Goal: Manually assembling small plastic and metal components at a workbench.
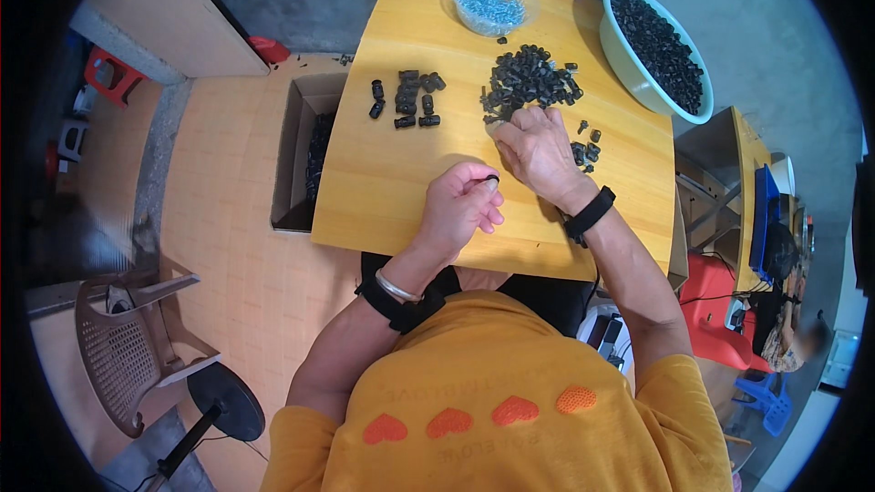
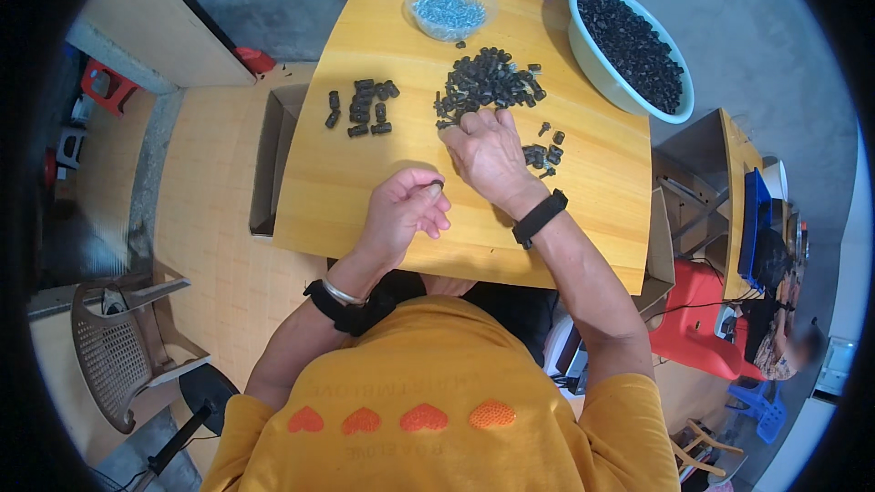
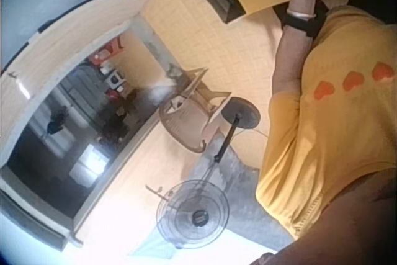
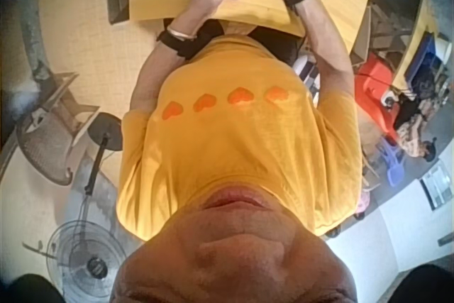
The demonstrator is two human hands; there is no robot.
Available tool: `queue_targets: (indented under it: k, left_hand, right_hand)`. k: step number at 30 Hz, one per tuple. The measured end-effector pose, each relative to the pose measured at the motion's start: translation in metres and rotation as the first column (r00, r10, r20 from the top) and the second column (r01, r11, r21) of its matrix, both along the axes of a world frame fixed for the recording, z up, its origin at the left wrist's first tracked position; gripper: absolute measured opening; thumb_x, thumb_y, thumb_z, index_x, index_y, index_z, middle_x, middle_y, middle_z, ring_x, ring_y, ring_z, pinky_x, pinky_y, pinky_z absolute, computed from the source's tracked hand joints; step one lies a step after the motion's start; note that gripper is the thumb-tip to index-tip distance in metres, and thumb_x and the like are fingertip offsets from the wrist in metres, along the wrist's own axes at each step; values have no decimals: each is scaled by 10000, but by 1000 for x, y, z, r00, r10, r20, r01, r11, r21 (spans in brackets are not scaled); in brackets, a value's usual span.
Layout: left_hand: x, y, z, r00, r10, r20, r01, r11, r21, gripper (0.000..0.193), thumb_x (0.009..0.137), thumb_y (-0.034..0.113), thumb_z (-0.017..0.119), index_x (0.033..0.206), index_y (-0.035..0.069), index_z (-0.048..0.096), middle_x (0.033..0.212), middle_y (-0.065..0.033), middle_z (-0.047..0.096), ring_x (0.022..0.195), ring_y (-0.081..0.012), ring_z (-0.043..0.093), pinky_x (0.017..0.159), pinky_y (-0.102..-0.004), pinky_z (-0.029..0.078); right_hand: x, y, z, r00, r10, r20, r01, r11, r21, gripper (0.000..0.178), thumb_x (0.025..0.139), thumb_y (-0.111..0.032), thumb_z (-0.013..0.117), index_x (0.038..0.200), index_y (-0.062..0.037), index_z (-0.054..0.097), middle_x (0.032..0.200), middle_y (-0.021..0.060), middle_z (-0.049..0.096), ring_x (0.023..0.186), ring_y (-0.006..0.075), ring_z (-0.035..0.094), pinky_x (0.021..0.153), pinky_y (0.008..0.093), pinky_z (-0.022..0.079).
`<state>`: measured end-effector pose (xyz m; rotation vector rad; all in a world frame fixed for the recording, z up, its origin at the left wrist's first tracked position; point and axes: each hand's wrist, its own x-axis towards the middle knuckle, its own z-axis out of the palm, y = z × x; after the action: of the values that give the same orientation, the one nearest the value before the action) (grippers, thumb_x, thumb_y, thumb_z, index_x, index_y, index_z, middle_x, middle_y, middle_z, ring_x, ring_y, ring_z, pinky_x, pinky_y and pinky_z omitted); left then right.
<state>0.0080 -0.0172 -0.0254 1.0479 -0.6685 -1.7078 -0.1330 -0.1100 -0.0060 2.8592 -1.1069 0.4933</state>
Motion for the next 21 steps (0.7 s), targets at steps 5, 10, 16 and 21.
queue_targets:
  k: [5, 10, 16, 21]
  left_hand:
    - [-1, 0, -3, 1000, -7, -6, 7, 1000, -14, 178, 871, 102, 505, 1013, -5, 507, 764, -102, 572, 583, -142, 580, 491, -227, 473]
    - [-1, 1, -3, 1000, 6, -19, -6, 1000, 1, 167, 869, 92, 504, 1006, -2, 511, 767, -101, 575, 581, -143, 580, 491, -227, 474]
    - [-2, 0, -2, 1000, 25, -7, -25, 1000, 16, 181, 857, 86, 521, 1013, -5, 510, 765, -101, 580, 585, -146, 581, 501, -226, 478]
    - [-4, -3, 2, 998, 40, -47, -41, 999, -22, 195, 846, 78, 538, 1017, -14, 515, 789, -110, 595, 612, -155, 595, 526, -232, 488]
  right_hand:
    - [-1, -6, -4, 1000, 3, 20, -3, 1000, 0, 60, 700, -110, 600, 759, -106, 598, 707, 56, 508, 743, 224, 501, 683, 345, 331]
    - [-8, -11, 4, 977, -65, 202, 50, 996, 79, 36, 705, -82, 580, 702, -85, 545, 692, 77, 526, 707, 244, 518, 669, 362, 361]
    - [-23, -12, 7, 705, -515, 487, 61, 728, 683, 30, 784, -52, 531, 766, -28, 534, 631, 35, 533, 595, 122, 502, 562, 246, 411]
    - [-19, 25, 31, 570, -595, 567, -192, 574, 796, 125, 848, -52, 552, 950, 16, 578, 796, 7, 598, 722, 58, 522, 651, 195, 432]
